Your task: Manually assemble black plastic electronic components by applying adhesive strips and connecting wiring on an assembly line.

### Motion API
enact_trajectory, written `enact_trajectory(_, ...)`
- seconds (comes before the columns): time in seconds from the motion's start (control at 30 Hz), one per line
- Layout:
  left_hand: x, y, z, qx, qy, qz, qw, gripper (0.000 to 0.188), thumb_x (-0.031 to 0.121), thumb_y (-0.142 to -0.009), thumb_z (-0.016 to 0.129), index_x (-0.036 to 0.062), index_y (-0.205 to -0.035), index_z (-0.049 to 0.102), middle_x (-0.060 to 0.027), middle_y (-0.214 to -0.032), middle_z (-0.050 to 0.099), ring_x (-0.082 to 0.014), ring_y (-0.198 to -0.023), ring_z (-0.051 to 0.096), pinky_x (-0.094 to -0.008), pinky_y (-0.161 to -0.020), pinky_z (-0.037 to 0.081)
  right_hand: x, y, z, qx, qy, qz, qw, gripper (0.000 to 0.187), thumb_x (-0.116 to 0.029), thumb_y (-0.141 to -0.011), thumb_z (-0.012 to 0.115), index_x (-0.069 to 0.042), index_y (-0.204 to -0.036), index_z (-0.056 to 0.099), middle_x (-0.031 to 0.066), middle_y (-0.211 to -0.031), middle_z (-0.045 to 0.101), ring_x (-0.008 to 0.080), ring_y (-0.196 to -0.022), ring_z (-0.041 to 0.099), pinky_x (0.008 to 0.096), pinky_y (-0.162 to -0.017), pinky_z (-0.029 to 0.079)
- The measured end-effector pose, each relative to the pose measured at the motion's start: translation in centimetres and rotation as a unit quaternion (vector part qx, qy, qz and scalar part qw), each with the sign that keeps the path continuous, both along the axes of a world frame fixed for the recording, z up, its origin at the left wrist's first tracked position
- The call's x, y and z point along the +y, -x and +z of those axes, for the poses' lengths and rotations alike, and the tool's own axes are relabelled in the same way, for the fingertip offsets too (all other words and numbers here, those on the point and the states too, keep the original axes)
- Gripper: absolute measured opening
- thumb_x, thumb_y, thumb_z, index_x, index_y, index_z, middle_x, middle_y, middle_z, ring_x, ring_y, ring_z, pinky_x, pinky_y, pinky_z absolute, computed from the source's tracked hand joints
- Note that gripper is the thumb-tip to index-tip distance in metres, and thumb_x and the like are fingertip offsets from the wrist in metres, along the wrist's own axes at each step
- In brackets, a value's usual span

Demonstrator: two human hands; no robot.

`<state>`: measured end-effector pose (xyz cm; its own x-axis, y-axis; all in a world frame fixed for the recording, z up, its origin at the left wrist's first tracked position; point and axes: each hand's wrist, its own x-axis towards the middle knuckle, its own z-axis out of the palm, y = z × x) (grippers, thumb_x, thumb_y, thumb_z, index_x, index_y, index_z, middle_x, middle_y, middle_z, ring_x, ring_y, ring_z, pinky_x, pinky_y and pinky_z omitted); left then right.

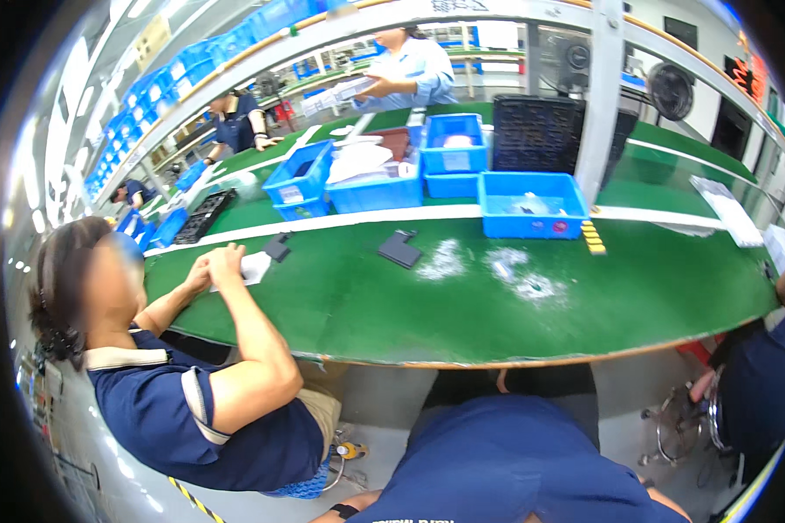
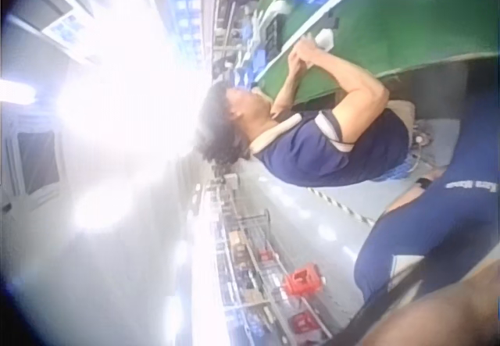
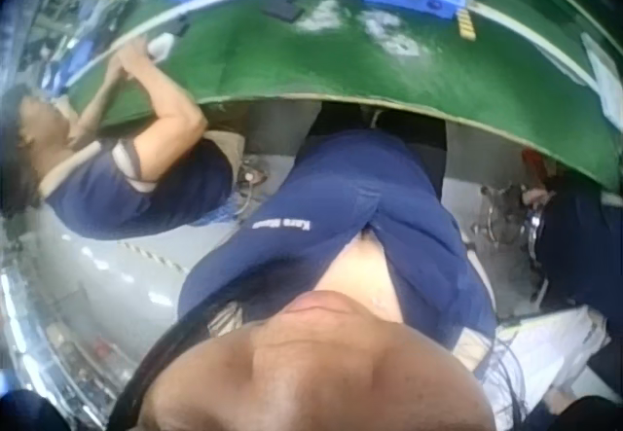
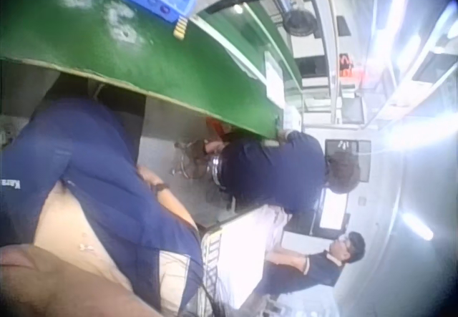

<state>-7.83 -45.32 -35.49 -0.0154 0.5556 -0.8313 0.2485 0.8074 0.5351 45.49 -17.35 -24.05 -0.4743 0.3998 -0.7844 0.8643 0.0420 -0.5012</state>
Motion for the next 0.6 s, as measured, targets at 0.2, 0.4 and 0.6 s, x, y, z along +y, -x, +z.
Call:
enact_trajectory(0.2, -1.3, -1.5, -0.3, 0.063, -0.014, -0.007, 0.998, 0.036, 0.021, -0.078, 0.062, 0.0001, -0.108, 0.062, -0.0150, -0.107, 0.065, -0.0241, -0.096, 0.062, -0.0302, -0.085, 0.046, 0.4, 2.7, -1.1, -0.037, -0.002, -0.009, 0.999, 0.039, -0.030, -0.079, 0.061, 0.001, -0.103, 0.061, 0.0181, -0.098, 0.065, 0.0278, -0.091, 0.060, 0.0379, -0.079, 0.047)
enact_trajectory(0.4, 1.0, -3.8, -0.5, 0.094, -0.042, -0.023, 0.994, 0.036, 0.022, -0.078, 0.062, 0.0001, -0.107, 0.062, -0.0156, -0.106, 0.065, -0.0249, -0.095, 0.062, -0.0306, -0.084, 0.046, 3.9, 4.8, -0.5, -0.008, -0.084, -0.082, 0.993, 0.039, -0.030, -0.079, 0.062, 0.001, -0.102, 0.061, 0.0173, -0.097, 0.065, 0.0269, -0.089, 0.060, 0.0375, -0.079, 0.047)
enact_trajectory(0.6, 0.8, -4.5, 0.3, 0.136, -0.036, -0.001, 0.990, 0.036, 0.023, -0.078, 0.062, 0.0001, -0.105, 0.063, -0.0163, -0.105, 0.065, -0.0258, -0.094, 0.062, -0.0310, -0.084, 0.046, 8.5, 9.1, 0.3, 0.066, -0.126, -0.055, 0.988, 0.038, -0.030, -0.079, 0.062, 0.002, -0.101, 0.061, 0.0164, -0.096, 0.065, 0.0261, -0.088, 0.060, 0.0371, -0.078, 0.047)
